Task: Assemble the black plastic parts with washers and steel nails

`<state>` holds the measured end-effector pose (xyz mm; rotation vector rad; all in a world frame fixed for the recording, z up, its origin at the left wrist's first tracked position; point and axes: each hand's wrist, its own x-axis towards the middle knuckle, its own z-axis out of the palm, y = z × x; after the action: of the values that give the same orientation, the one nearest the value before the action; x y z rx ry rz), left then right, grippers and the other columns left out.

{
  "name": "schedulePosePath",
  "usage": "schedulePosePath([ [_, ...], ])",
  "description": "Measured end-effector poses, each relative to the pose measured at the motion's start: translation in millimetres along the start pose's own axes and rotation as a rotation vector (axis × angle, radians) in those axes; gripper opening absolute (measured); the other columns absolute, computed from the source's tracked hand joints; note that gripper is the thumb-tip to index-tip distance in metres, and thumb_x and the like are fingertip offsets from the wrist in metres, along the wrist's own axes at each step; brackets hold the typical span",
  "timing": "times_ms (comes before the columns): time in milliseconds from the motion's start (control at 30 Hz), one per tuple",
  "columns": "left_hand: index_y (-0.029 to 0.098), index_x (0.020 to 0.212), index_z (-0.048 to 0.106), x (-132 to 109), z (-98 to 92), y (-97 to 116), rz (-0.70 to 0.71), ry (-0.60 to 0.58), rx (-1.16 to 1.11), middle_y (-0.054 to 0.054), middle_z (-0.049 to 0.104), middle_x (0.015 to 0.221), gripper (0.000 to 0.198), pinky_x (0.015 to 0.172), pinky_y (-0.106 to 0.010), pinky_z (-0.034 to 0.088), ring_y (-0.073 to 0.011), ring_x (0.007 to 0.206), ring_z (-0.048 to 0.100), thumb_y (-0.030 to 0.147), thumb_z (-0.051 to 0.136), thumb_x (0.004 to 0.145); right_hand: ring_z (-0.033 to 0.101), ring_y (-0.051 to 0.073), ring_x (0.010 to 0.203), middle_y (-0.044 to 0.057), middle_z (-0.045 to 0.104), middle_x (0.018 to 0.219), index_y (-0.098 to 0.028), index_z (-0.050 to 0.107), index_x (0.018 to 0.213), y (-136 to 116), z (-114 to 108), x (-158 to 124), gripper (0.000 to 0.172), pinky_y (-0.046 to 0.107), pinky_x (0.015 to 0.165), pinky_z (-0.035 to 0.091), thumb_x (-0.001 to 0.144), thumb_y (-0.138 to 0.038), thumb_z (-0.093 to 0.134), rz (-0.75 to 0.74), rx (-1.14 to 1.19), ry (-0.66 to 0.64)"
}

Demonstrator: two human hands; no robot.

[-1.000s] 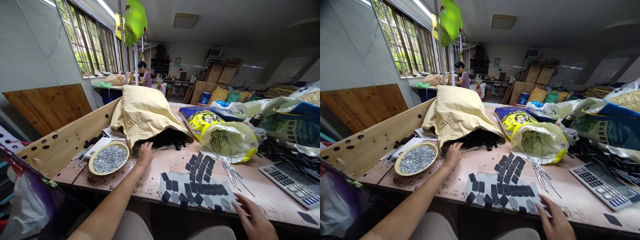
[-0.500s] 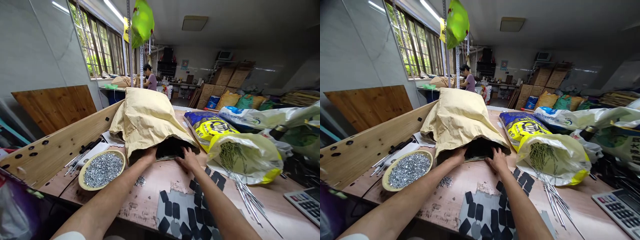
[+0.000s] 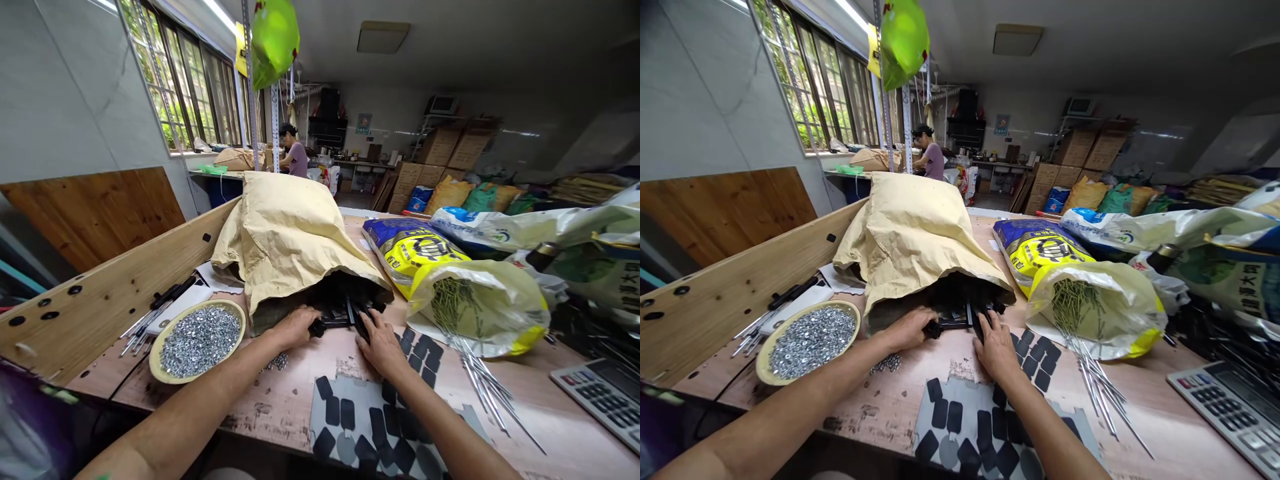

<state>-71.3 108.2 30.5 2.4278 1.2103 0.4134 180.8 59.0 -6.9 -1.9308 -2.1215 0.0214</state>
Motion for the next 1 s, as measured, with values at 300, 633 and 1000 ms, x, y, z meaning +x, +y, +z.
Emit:
schedulePosePath([
  [300, 0.019, 0.102, 0.069, -3, -10.6, 7, -0.063, 0.158, -0.084, -0.007, 0.066, 0.098, 0.039, 0.083, -0.03, 0.042, -0.0242, 0.095, 0.06, 0.003, 0.053, 0.07, 0.056, 0.022, 0.117, 0.009, 0.051, 0.135, -0.022, 0.055, 0.128, 41, -19, -6, 0.04, 0.035, 0.097, 0.045, 0.092, -0.035, 0.044, -0.021, 0.262, 0.051],
  [633, 0.019, 0.086, 0.067, 22, 9.1, 48, -0.134, 0.155, -0.441, -0.004, 0.069, 0.082, 0.025, 0.074, -0.03, 0.043, -0.0231, 0.083, 0.063, 0.007, 0.063, 0.064, 0.058, 0.024, 0.103, 0.008, 0.065, 0.111, -0.023, 0.065, 0.112, 13, -28, 11, 0.027, 0.035, 0.092, 0.041, 0.093, -0.033, 0.049, -0.014, 0.072, 0.059],
  [1000, 0.016, 0.071, 0.056, 7, 7.0, 50, -0.265, 0.189, -1.041, 0.003, 0.061, 0.062, 0.021, 0.055, -0.023, 0.041, -0.0102, 0.054, 0.052, 0.013, 0.071, 0.056, 0.06, 0.026, 0.094, 0.011, 0.071, 0.092, -0.019, 0.06, 0.12, 2, -35, 15, 0.033, 0.034, 0.083, 0.039, 0.09, -0.021, 0.047, 0.007, -0.082, -0.048],
])
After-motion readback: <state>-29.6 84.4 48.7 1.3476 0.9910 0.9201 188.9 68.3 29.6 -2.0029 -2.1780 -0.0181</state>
